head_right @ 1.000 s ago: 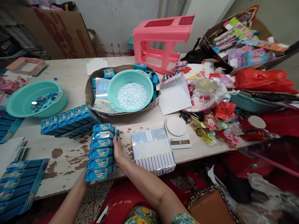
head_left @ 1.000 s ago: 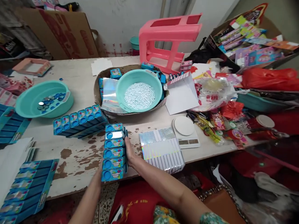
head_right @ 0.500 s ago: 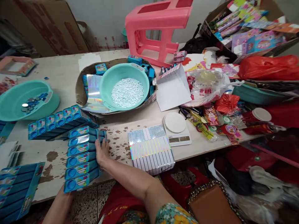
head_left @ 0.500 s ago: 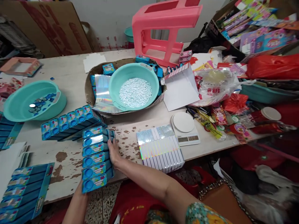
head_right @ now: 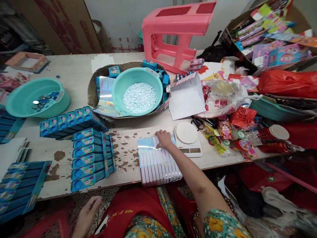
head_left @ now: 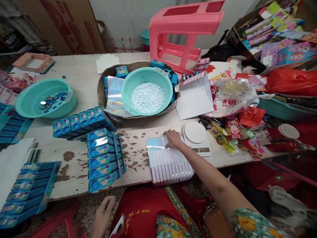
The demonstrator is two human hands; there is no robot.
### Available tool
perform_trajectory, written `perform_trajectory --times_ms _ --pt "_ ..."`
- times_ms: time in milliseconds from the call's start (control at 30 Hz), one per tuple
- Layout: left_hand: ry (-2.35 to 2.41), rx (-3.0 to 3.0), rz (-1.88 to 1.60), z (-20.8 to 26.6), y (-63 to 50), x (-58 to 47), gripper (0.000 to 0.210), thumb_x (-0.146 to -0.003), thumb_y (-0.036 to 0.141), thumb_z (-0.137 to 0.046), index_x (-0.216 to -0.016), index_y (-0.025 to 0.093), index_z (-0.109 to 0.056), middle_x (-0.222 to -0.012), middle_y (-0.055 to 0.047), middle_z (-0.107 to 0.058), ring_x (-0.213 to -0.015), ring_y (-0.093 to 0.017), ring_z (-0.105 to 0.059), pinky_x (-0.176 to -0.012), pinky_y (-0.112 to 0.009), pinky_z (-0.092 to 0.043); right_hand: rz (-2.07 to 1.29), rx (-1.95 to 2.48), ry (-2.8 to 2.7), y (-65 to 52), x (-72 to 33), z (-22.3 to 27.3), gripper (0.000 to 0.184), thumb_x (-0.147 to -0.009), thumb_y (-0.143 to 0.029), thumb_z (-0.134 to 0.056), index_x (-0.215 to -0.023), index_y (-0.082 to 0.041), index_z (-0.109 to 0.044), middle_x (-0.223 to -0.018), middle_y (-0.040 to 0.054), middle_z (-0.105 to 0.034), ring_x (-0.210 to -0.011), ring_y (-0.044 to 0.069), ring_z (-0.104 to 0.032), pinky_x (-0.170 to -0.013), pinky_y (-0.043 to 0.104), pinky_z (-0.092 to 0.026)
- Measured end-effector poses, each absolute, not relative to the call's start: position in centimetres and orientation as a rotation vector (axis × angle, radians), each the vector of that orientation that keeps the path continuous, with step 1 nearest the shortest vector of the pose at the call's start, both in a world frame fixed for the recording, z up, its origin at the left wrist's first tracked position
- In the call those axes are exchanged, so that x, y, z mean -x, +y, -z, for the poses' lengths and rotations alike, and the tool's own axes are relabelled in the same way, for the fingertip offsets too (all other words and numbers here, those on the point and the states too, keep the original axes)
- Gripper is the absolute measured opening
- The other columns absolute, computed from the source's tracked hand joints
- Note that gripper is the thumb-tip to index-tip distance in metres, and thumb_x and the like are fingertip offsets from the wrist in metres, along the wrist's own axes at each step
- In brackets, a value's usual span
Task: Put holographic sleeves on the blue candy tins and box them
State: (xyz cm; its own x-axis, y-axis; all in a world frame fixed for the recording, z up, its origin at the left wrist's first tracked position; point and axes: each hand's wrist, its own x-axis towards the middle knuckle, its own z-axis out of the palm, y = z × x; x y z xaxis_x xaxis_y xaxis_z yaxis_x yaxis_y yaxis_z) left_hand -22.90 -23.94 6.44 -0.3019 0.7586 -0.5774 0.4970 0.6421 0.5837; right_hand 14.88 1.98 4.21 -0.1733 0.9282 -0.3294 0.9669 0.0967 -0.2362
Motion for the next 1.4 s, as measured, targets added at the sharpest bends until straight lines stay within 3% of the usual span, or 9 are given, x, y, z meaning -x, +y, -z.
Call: perform_trajectory --times_ms 100,267,333,433,567,700,800,1067,1400 --pt "1.627 -1.028 -0.333 -7.1 -22.7 21.0 0.041 -0.075 0.056 -0.047 -0.089 0.021 -0.063 -0.09 -0.003 -0.067 -0.087 -0.021 -0.062 -0.081 -0.029 -0.048 0.606 -1.867 2.31 1.7 -14.2 -3.2 0.063 -0.047 -0.028 -0.083 -0.103 -0.019 -0.056 -0.102 0.0102 -0.054 -0.098 0.029 -0.046 -0.082 0.039 -0.033" --pt "1.445 -1.206 -0.203 -8.1 -19.8 21.5 0.038 -0.082 0.049 -0.042 -0.09 0.017 -0.061 -0.085 -0.004 -0.066 -0.081 -0.019 -0.06 -0.075 -0.028 -0.047 0.69 -1.679 2.481 -0.9 -10.4 -4.4 0.006 -0.078 -0.025 -0.063 -0.081 -0.019 -0.062 -0.085 0.0047 -0.058 -0.084 0.018 -0.052 -0.068 0.027 -0.034" --pt "1.386 -1.29 -0.159 -9.2 -19.5 21.4 0.035 -0.083 0.045 -0.043 -0.089 0.017 -0.062 -0.086 -0.005 -0.067 -0.081 -0.019 -0.06 -0.074 -0.027 -0.047 0.736 -1.609 2.556 -2.4 -9.0 -5.5 0.009 -0.084 -0.026 -0.056 -0.08 -0.02 -0.063 -0.084 0.0028 -0.059 -0.082 0.016 -0.053 -0.067 0.026 -0.034" --pt "1.368 -1.576 -0.275 -11.2 -19.3 19.4 0.033 -0.085 0.036 -0.045 -0.11 0.018 -0.057 -0.109 -0.007 -0.063 -0.1 -0.02 -0.058 -0.086 -0.03 -0.045 0.86 -1.551 2.692 -4.5 -7.2 -7.5 0.014 -0.086 -0.029 -0.054 -0.081 -0.02 -0.063 -0.084 0.0031 -0.06 -0.08 0.015 -0.054 -0.068 0.027 -0.035" --pt "1.579 -2.106 -0.491 -12.1 -18.1 15.7 0.043 -0.09 0.021 -0.037 -0.133 0.015 -0.038 -0.135 -0.014 -0.044 -0.126 -0.024 -0.038 -0.105 -0.043 -0.028 0.911 -1.474 2.807 -6.8 -5.8 -10.4 0.021 -0.088 -0.034 -0.051 -0.079 -0.021 -0.064 -0.081 0.0041 -0.061 -0.079 0.016 -0.054 -0.07 0.028 -0.036" --pt "1.618 -2.28 -0.313 -10.8 -16.3 14.4 0.03 -0.091 0.017 -0.032 -0.11 0.015 -0.055 -0.1 -0.011 -0.062 -0.096 -0.024 -0.056 -0.086 -0.041 -0.041 0.827 -1.461 2.816 -9.4 -5.7 -12.1 0.025 -0.089 -0.039 -0.048 -0.081 -0.022 -0.065 -0.081 0.0045 -0.061 -0.081 0.017 -0.054 -0.075 0.031 -0.035" --pt "1.56 -2.316 -0.21 -10.0 -16.2 15.1 0.026 -0.091 0.017 -0.032 -0.089 0.015 -0.058 -0.083 -0.009 -0.061 -0.082 -0.023 -0.055 -0.073 -0.036 -0.042 0.797 -1.518 2.758 -12.0 -5.9 -11.8 0.026 -0.089 -0.04 -0.046 -0.082 -0.024 -0.066 -0.078 0.0045 -0.061 -0.08 0.018 -0.053 -0.075 0.031 -0.035" --pt "1.483 -2.212 -0.179 -8.8 -20.0 16.4 0.025 -0.091 0.019 -0.032 -0.087 0.019 -0.056 -0.087 -0.006 -0.061 -0.083 -0.02 -0.054 -0.073 -0.034 -0.037 0.793 -1.563 2.693 -17.2 -5.0 -10.9 0.024 -0.089 -0.038 -0.046 -0.085 -0.026 -0.065 -0.081 0.004 -0.062 -0.084 0.019 -0.051 -0.077 0.033 -0.033" --pt "1.522 -1.799 -0.223 -9.3 -19.0 18.7 0.03 -0.089 0.035 -0.034 -0.093 0.02 -0.059 -0.097 -0.008 -0.065 -0.093 -0.019 -0.059 -0.078 -0.028 -0.042 0.923 -1.366 2.69 -11.4 -6.4 -10.8 0.021 -0.088 -0.032 -0.051 -0.077 -0.023 -0.066 -0.077 0.0029 -0.063 -0.081 0.017 -0.054 -0.072 0.029 -0.036"
